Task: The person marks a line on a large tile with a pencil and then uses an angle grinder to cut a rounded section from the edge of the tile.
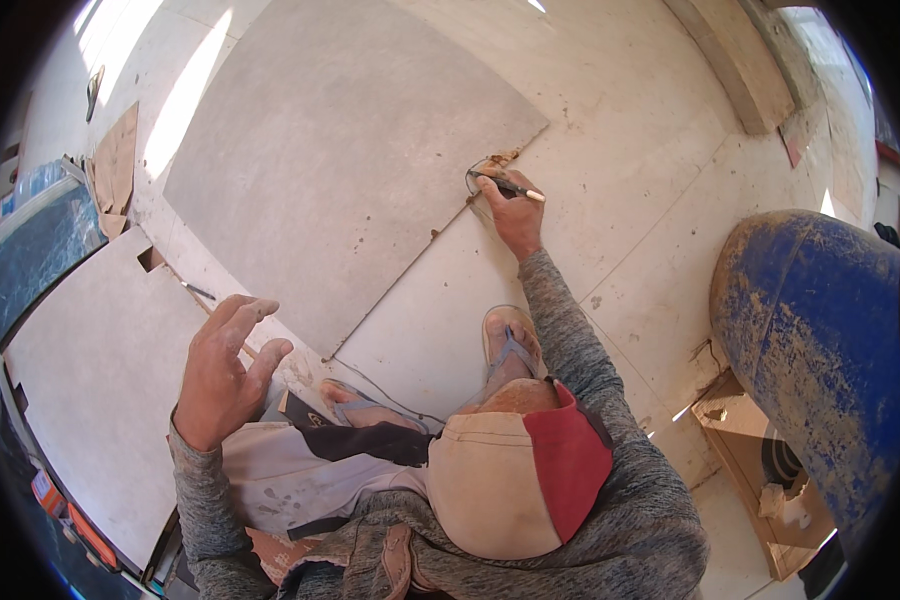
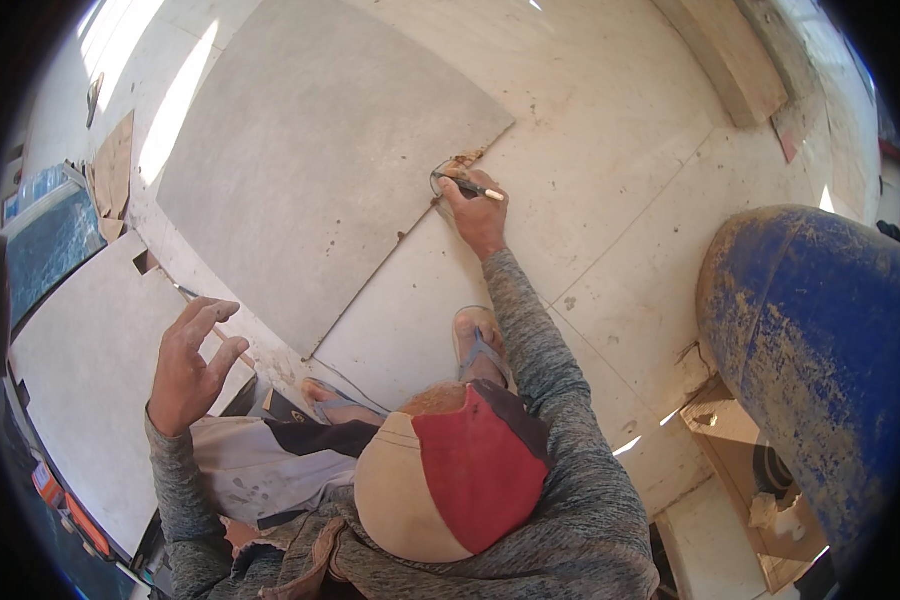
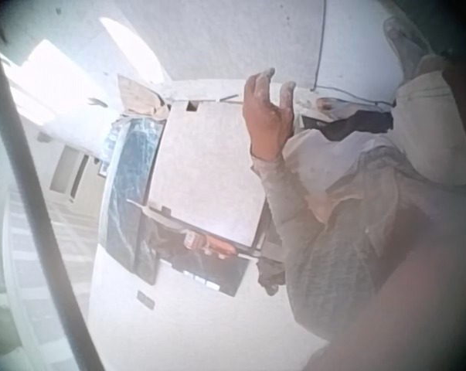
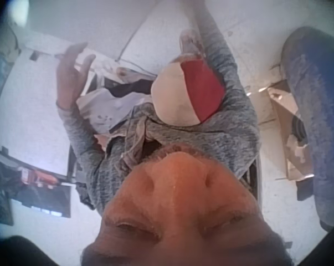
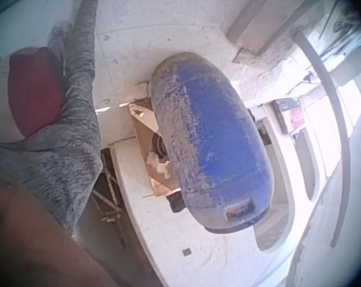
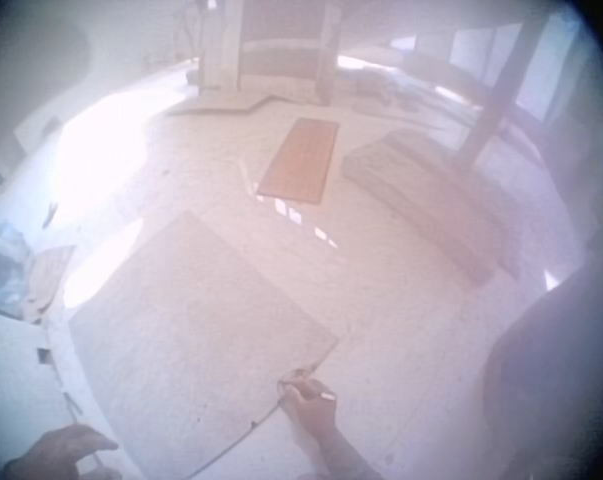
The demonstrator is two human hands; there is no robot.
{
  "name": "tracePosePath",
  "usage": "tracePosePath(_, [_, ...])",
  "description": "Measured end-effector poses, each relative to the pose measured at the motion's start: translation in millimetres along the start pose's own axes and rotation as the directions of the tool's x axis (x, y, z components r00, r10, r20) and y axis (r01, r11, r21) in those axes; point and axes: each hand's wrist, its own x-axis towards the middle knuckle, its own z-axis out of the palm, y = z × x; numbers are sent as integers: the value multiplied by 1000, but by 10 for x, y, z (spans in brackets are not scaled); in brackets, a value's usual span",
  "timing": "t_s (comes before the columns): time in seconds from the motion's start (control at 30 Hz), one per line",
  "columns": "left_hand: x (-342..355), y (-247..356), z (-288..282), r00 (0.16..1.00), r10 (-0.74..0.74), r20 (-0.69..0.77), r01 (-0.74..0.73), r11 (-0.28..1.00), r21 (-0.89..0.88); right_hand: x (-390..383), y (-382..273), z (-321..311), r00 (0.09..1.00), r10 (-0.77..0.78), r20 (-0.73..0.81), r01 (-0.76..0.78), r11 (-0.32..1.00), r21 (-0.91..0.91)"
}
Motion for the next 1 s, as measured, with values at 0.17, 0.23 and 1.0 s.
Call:
tracePosePath(0.17, [26,8,6,1000,6,-3,-6,1000,-18,-2,40,58,996,-22,-86,28,997,78])
tracePosePath(0.23, [25,9,5,1000,9,-4,-9,1000,-10,-1,45,75,994,-25,-107,33,997,68])
tracePosePath(1.0, [37,-21,24,1000,-2,9,2,1000,-8,-30,22,138,974,11,-224,18,992,127])
